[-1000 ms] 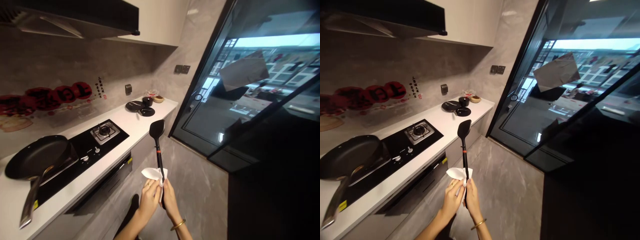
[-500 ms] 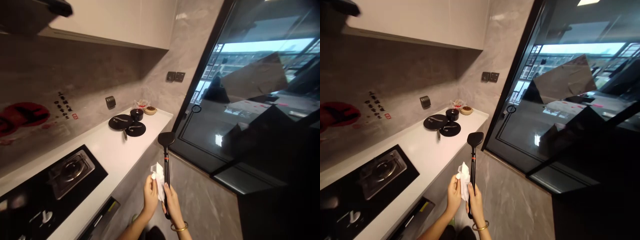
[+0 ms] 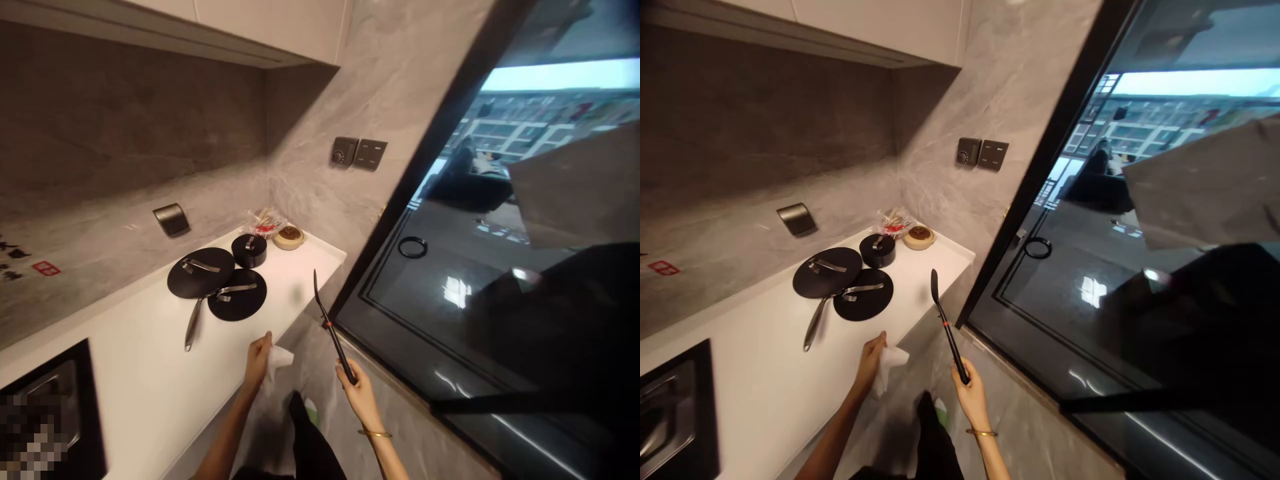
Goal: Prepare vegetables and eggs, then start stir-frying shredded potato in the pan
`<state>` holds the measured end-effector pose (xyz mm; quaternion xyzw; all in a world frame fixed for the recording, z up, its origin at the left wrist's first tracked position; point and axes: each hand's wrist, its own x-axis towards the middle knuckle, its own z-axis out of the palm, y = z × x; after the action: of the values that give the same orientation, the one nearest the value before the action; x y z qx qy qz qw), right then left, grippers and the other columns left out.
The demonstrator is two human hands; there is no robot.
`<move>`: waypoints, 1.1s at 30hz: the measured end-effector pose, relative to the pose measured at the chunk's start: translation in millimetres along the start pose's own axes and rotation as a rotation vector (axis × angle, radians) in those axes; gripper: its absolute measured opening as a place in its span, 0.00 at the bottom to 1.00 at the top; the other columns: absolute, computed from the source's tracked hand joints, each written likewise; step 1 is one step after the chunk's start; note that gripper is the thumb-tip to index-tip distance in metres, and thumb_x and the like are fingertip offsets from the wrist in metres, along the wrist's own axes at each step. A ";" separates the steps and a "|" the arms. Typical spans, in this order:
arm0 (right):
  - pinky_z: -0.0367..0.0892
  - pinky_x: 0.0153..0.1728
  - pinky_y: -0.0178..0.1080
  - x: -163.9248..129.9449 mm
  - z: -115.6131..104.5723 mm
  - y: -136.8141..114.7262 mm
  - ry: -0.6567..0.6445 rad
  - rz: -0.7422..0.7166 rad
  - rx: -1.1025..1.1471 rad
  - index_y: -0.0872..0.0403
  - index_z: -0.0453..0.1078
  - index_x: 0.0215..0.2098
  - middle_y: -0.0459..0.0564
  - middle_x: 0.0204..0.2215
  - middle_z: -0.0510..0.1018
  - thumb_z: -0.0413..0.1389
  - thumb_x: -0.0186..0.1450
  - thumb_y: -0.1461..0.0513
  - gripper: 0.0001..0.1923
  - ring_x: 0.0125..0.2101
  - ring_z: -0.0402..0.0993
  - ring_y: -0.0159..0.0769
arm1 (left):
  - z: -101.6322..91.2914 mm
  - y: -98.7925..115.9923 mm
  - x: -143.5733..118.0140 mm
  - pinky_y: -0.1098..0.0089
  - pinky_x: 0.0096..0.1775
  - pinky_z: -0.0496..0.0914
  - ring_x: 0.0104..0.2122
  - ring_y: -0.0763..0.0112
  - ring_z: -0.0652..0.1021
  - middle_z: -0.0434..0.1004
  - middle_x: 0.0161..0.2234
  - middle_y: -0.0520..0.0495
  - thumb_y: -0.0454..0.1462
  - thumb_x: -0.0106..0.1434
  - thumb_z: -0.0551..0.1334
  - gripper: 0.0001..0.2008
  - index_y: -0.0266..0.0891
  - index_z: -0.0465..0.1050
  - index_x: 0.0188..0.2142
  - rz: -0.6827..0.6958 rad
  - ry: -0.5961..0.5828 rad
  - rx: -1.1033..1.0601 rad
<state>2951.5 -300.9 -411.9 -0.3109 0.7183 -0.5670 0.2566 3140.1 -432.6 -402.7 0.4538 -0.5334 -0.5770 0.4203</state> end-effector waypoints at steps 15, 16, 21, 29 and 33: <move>0.56 0.20 0.33 306.5 32.3 -7.9 -0.101 -0.064 -0.164 0.58 0.71 0.20 0.43 0.14 0.66 0.55 0.52 0.44 0.24 0.18 0.60 0.31 | 79.6 13.4 255.6 0.68 0.44 0.68 0.38 0.67 0.78 0.79 0.34 0.45 0.39 0.60 0.53 0.15 0.35 0.74 0.41 0.051 0.063 0.437; 0.56 0.20 0.33 319.7 37.7 -6.0 -0.088 -0.067 -0.186 0.58 0.70 0.19 0.43 0.13 0.66 0.55 0.52 0.44 0.24 0.18 0.60 0.31 | 86.9 16.2 278.5 0.68 0.45 0.68 0.39 0.68 0.78 0.80 0.34 0.44 0.37 0.61 0.53 0.15 0.34 0.74 0.42 0.040 0.065 0.472; 0.58 0.23 0.35 388.0 64.6 -5.2 -0.033 -0.068 -0.358 0.56 0.69 0.17 0.46 0.14 0.68 0.53 0.52 0.46 0.22 0.19 0.65 0.36 | 122.9 35.1 380.2 0.69 0.49 0.66 0.46 0.67 0.75 0.78 0.42 0.43 0.32 0.63 0.50 0.17 0.36 0.71 0.49 -0.064 0.012 0.763; 0.58 0.23 0.37 498.7 105.8 -5.9 -0.140 -0.065 -0.394 0.59 0.72 0.18 0.49 0.13 0.69 0.48 0.53 0.44 0.27 0.19 0.65 0.38 | 131.5 54.2 501.6 0.64 0.49 0.65 0.49 0.59 0.74 0.75 0.47 0.36 0.39 0.63 0.53 0.17 0.39 0.72 0.48 -0.241 0.027 0.983; 0.59 0.23 0.37 528.7 117.1 -1.0 -0.214 -0.107 -0.399 0.60 0.75 0.27 0.52 0.17 0.74 0.48 0.55 0.46 0.27 0.20 0.68 0.40 | 121.5 62.8 538.0 0.62 0.47 0.67 0.47 0.56 0.75 0.75 0.43 0.29 0.38 0.63 0.52 0.18 0.31 0.72 0.47 -0.330 0.109 1.045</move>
<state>2679.2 -767.7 -445.8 -0.4515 0.7673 -0.3904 0.2346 2895.7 -930.4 -378.3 0.7089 -0.6481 -0.2694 0.0699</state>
